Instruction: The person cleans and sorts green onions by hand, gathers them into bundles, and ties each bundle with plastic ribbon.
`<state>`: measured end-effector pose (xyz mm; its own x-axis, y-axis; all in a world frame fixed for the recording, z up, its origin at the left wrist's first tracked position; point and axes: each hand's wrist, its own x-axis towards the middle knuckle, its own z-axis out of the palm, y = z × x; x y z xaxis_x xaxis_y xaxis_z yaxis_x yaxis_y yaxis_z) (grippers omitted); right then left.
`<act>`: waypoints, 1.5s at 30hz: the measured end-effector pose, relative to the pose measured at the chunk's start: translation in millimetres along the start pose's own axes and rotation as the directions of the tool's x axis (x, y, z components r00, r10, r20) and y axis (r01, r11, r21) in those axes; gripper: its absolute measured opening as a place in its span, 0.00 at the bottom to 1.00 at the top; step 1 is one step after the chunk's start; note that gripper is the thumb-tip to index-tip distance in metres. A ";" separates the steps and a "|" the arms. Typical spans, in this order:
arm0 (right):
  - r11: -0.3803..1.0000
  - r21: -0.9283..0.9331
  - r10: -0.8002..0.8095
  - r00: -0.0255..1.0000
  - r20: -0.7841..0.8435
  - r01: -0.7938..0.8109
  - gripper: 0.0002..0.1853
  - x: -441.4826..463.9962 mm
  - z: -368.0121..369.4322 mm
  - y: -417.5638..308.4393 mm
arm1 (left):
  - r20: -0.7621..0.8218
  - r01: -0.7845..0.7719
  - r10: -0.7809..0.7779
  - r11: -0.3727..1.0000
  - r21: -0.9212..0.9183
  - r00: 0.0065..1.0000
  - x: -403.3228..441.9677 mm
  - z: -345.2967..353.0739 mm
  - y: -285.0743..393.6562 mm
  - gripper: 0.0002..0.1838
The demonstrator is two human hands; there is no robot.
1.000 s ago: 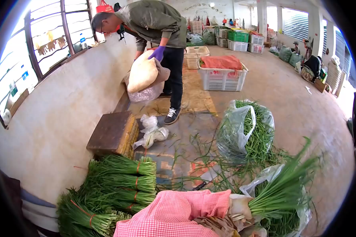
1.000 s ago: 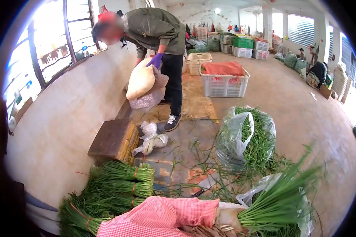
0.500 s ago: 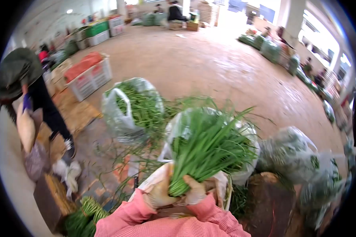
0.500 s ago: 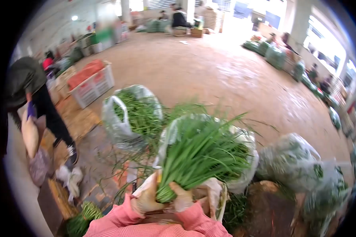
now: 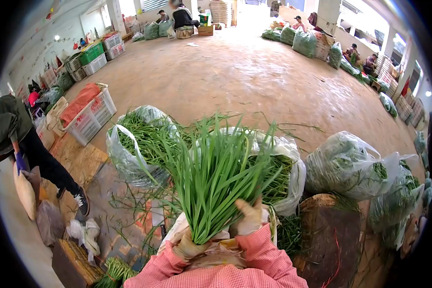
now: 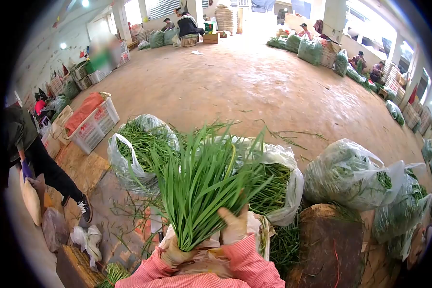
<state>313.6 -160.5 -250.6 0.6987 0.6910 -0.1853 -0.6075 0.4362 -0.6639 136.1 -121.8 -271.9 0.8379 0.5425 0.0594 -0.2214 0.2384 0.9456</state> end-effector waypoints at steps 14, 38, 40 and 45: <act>0.314 -0.497 -0.919 0.390 0.052 0.809 0.23 14.7 -16.7 -135.1 | -0.070 0.019 -0.004 0.976 0.217 0.998 0.5 2.8 36.2 0.17; 0.820 -0.572 0.189 0.954 0.232 -0.023 0.32 23.5 -2.8 -57.9 | 0.036 0.012 -0.032 0.892 0.452 0.999 -9.8 -14.1 8.3 0.21; 0.778 -0.622 0.070 0.972 0.227 0.089 0.31 15.3 -0.5 -53.3 | -0.011 0.025 -0.023 0.915 0.402 1.000 -13.5 -18.5 -6.3 0.21; 0.545 -0.705 -0.540 0.833 0.118 0.454 0.24 32.6 -8.8 -53.5 | -0.018 0.035 -0.033 0.985 0.171 0.999 -1.4 -5.0 4.2 0.22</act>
<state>372.2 -166.4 -227.4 0.8656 0.4082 0.2901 0.2520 0.1455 -0.9567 131.5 -117.6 -269.6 0.8359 0.5484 0.0227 -0.1031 0.1162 0.9879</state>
